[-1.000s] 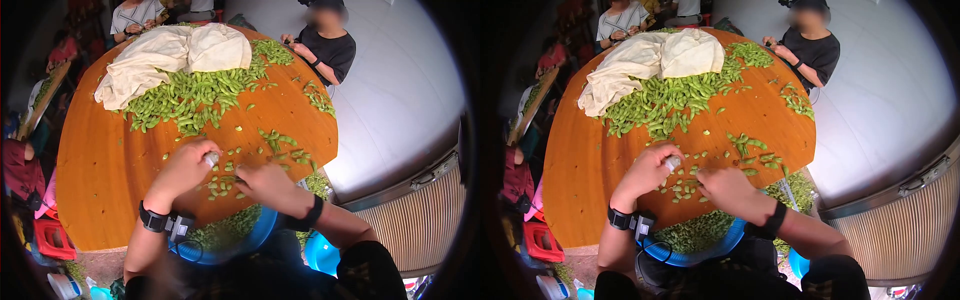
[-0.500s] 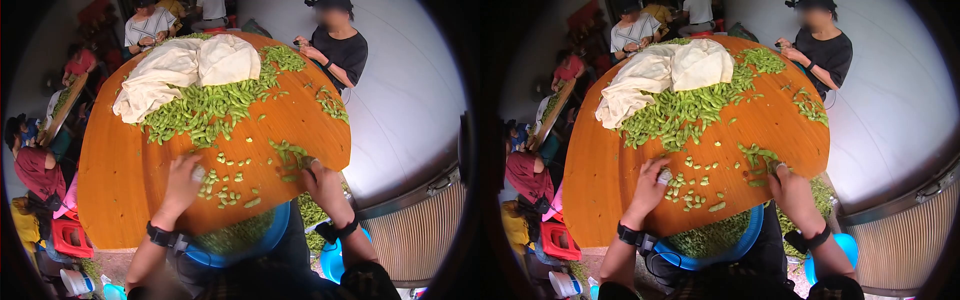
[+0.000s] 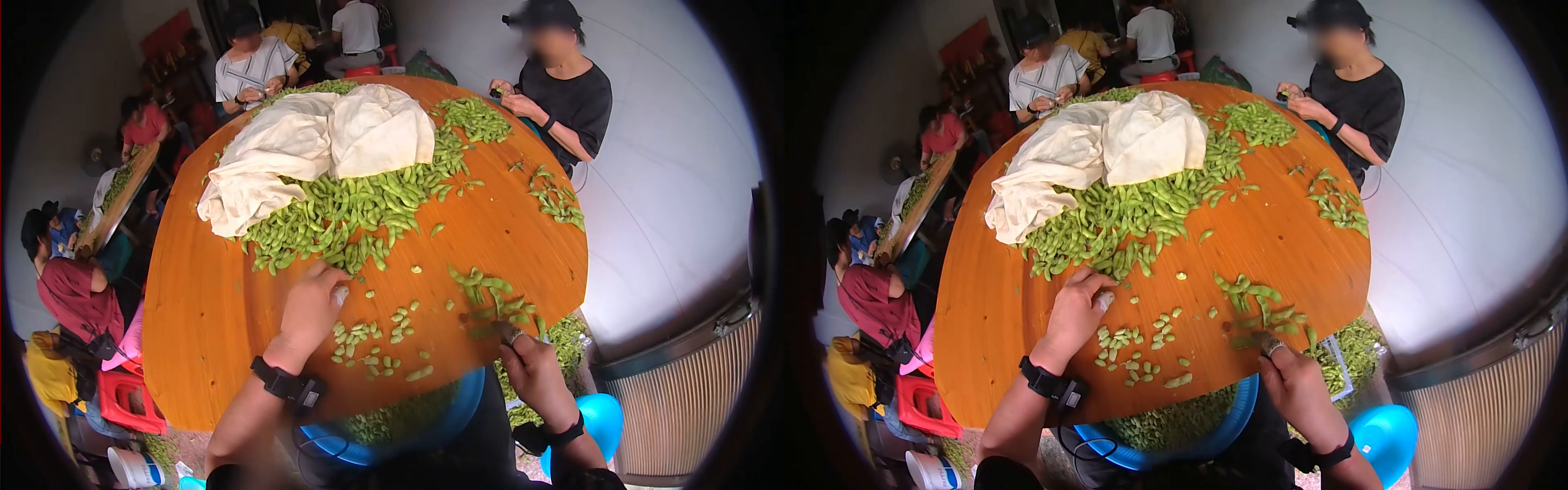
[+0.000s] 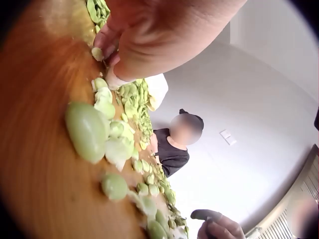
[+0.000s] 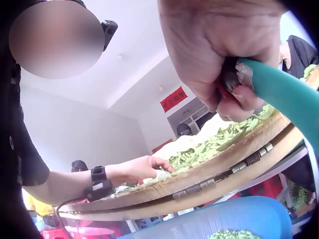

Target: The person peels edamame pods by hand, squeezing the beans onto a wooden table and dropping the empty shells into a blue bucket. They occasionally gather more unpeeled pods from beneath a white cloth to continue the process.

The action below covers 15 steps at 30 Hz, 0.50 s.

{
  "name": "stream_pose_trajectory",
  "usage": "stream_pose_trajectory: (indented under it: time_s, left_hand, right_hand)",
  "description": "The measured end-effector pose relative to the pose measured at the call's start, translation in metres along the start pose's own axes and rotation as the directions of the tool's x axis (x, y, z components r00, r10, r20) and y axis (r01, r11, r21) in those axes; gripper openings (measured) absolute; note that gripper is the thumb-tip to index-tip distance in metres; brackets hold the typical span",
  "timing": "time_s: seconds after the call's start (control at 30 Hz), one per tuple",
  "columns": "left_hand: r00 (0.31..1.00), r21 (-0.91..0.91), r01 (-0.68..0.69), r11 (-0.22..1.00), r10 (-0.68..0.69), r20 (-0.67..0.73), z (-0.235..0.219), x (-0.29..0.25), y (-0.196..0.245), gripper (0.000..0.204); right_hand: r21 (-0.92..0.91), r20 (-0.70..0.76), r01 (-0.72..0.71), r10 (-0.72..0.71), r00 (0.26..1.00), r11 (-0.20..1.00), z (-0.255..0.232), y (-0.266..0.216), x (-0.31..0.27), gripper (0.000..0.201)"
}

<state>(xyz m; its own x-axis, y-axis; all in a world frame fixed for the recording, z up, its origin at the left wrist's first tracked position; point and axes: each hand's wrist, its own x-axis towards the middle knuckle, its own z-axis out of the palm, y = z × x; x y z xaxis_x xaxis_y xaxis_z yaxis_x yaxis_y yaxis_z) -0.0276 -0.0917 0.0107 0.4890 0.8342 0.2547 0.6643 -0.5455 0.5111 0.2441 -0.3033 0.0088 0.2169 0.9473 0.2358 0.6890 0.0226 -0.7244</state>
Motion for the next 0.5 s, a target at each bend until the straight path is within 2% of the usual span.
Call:
stream_pose_trajectory:
  time_s: [0.17, 0.27, 0.33, 0.37, 0.43, 0.47, 0.5]
  left_hand:
    - [0.997, -0.006, 0.006, 1.0, -0.007, -0.077, 0.007, 0.012, -0.01, 0.019]
    - [0.992, 0.093, -0.045, 0.995, 0.055, -0.111, 0.01, 0.014, -0.017, 0.016]
    - [0.991, 0.246, -0.008, 0.969, 0.04, -0.125, 0.009, 0.012, -0.009, 0.014]
    - [0.991, 0.247, -0.014, 0.969, 0.047, -0.128, 0.006, 0.01, -0.001, 0.014]
    - [0.993, 0.163, 0.053, 0.985, -0.036, -0.108, 0.003, 0.001, 0.017, 0.013]
    - [0.987, 0.031, -0.044, 0.999, 0.048, -0.15, 0.007, -0.005, 0.019, 0.014]
    - [0.999, -0.129, -0.007, 0.992, 0.0, -0.049, 0.007, -0.01, 0.026, 0.021]
  right_hand:
    - [0.057, 0.066, -0.012, 0.008, 0.998, 0.998, 0.001, -0.015, 0.007, 0.012]
    - [0.1, 0.106, 0.016, -0.027, 0.994, 0.995, 0.003, -0.014, 0.008, 0.023]
    - [0.212, 0.189, -0.09, 0.05, 0.981, 0.973, 0.002, -0.028, 0.012, 0.028]
    - [0.212, 0.182, -0.087, 0.048, 0.982, 0.974, 0.005, -0.029, 0.016, 0.028]
    - [0.255, 0.215, -0.055, -0.001, 0.977, 0.965, 0.012, -0.031, 0.024, 0.029]
    - [0.257, 0.21, -0.054, -0.001, 0.978, 0.965, 0.016, -0.034, 0.029, 0.029]
    - [0.335, 0.276, -0.111, 0.015, 0.961, 0.936, 0.021, -0.037, 0.036, 0.028]
